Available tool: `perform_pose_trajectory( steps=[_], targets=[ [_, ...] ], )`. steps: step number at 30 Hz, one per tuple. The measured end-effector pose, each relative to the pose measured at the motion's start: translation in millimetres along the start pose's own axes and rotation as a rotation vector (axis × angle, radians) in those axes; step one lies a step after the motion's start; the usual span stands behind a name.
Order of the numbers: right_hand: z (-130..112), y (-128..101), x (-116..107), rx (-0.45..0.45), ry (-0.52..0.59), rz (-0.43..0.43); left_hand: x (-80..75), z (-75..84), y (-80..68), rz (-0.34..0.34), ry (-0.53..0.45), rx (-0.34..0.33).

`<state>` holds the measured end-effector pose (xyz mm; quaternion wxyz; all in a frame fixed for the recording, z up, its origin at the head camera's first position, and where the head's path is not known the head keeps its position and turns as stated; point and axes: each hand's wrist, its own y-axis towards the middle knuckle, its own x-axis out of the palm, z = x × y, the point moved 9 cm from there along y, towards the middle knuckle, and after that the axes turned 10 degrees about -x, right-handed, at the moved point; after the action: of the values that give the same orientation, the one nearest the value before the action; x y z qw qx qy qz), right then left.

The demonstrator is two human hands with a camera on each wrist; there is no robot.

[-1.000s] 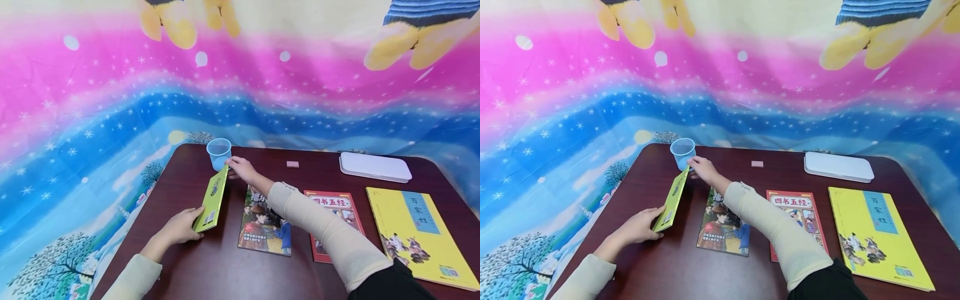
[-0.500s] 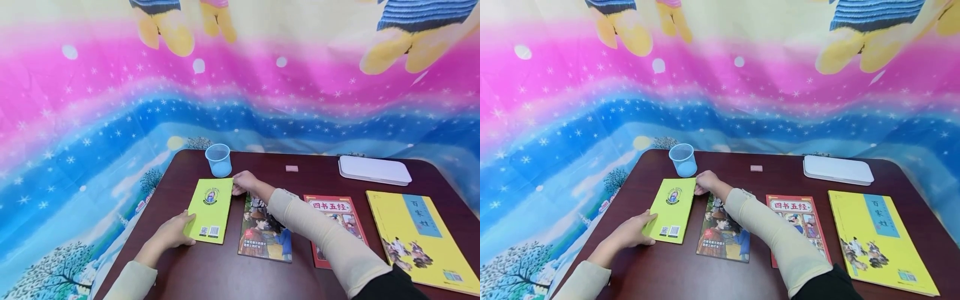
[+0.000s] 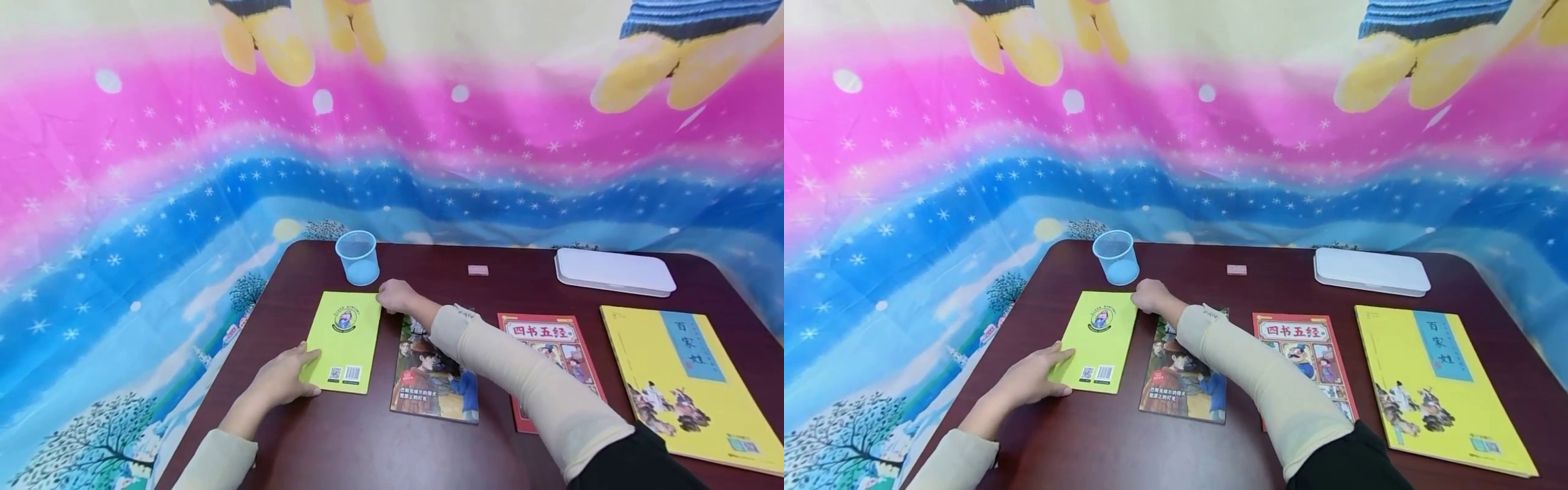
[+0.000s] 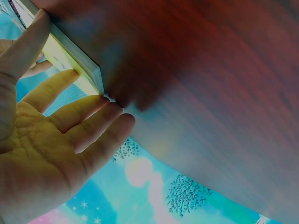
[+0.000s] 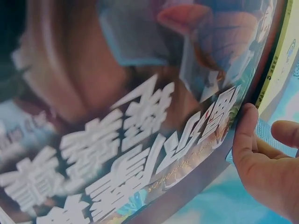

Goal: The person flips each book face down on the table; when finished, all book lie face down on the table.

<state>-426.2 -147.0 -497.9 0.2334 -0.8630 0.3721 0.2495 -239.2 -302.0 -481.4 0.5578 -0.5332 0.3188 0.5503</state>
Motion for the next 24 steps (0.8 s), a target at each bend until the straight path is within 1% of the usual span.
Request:
perform_pose_trajectory(
  steps=[3,8,10,11,12,15,19,22,24],
  targets=[
    [1.2,-0.5,0.6,0.023,-0.059,-0.003,1.5,0.7,-0.2,-0.003,0.006,0.007],
    [-12.6,-3.2,-1.9,-0.065,-0.269,0.064,0.4,0.9,3.9,0.013,0.015,0.007],
    [-18.0,-5.4,-0.3,-0.089,-0.329,0.064,0.3,1.1,5.2,0.006,0.021,-0.002],
    [-19.2,-6.4,0.7,-0.089,-0.340,0.056,0.0,2.1,5.4,0.003,0.028,-0.003],
    [-19.5,-7.4,2.0,-0.083,-0.350,0.040,0.0,2.9,5.5,0.000,0.036,-0.004],
    [-19.6,-10.6,4.7,-0.064,-0.462,-0.015,-0.1,5.8,4.1,-0.004,0.056,-0.011],
    [-19.8,-14.2,11.4,-0.064,-0.667,-0.136,0.0,9.8,0.0,0.000,0.075,-0.008],
    [-19.4,-15.4,16.3,-0.071,-0.740,-0.218,0.1,11.0,-1.9,-0.002,0.077,-0.006],
    [-18.4,-15.7,16.4,-0.065,-0.759,-0.242,0.1,11.0,-1.2,-0.003,0.071,-0.001]
  ],
)
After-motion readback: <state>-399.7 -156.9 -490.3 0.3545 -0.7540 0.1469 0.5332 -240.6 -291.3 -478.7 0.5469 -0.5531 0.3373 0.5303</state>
